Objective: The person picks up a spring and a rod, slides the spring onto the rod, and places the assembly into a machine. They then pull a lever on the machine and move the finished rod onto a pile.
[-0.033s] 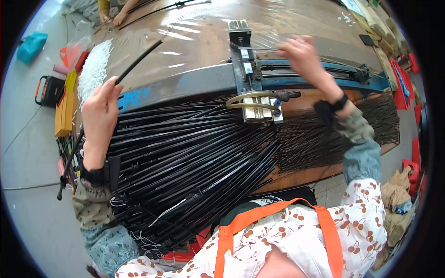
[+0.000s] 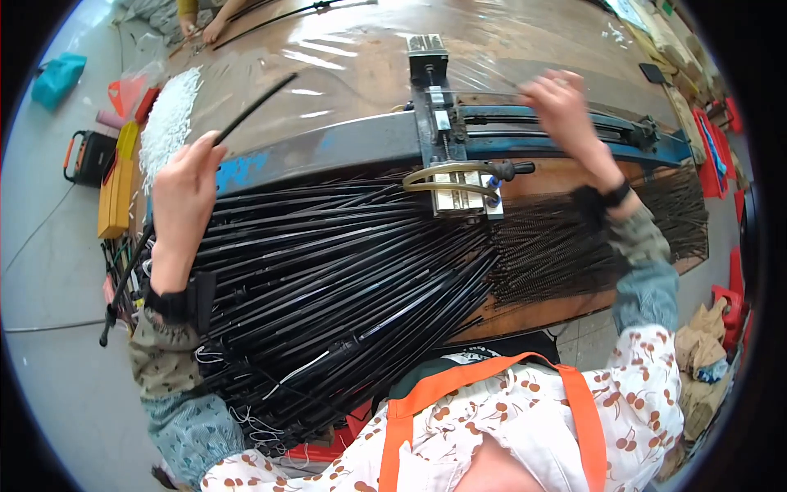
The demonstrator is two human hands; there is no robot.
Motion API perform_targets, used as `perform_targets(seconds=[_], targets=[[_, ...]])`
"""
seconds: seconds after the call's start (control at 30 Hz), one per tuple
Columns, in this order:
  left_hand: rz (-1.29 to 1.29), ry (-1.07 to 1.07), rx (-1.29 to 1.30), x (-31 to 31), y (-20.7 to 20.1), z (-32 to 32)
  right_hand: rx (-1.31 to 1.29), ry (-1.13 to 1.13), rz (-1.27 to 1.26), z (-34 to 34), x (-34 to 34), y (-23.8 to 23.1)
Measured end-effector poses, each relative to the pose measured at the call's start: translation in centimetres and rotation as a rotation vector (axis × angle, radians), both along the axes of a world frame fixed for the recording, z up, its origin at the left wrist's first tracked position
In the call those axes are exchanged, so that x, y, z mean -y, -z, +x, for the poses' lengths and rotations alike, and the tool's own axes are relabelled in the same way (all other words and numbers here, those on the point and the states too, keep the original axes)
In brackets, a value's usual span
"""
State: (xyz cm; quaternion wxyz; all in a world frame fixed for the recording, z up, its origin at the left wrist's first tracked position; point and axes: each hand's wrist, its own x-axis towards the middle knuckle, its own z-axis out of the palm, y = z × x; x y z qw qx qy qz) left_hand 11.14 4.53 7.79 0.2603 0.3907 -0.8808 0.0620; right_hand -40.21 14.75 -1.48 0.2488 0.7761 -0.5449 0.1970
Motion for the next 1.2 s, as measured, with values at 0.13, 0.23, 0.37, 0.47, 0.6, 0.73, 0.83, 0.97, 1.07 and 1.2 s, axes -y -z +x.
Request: perform_targets(seconds=[0.13, 0.23, 0.37, 0.47, 0.6, 0.73, 0.83, 0.97, 1.07, 1.2], targets=[[-0.02, 0.154, 0.115, 1.4, 3.7, -7.3, -0.033, 0.299, 0.045, -11.1, -7.1, -0.4], [-0.035, 0.348, 0.091, 2.0, 6.6, -15.3, -0.044, 0.327, -0.006, -14.9, -9.0, 0.4], [0.115, 0.354, 0.026, 2.5, 8.8, -16.7, 0.088, 0.278, 0.022, -16.0, -9.2, 1.5], [0.237, 0.301, 0.069, 1.9, 9.0, -17.0, 0.154, 0.302, 0.005, -16.2, -9.2, 2.9], [0.234, 0.36, 0.023, 1.5, 10.0, -17.2, 0.193, 0.324, -0.02, -15.8, -9.0, 3.3], [0.204, 0.368, 0.025, 1.8, 10.1, -17.4, 0.174, 0.411, 0.065, -16.4, -10.1, 3.2], [0.21, 0.415, 0.058, 2.3, 10.4, -18.2, 0.096, 0.295, -0.053, -12.5, -10.8, 2.2], [0.186, 0.27, 0.08, 1.5, 10.6, -17.9, 0.081, 0.146, -0.059, -1.0, -10.5, 0.5], [0.226, 0.222, 0.085, 1.4, 10.2, -18.7, 0.146, 0.058, 0.003, 1.3, -11.6, 1.3], [0.3, 0.204, 0.149, 1.5, 9.6, -19.5, 0.259, 0.062, 0.044, 2.0, -11.3, 2.3]])
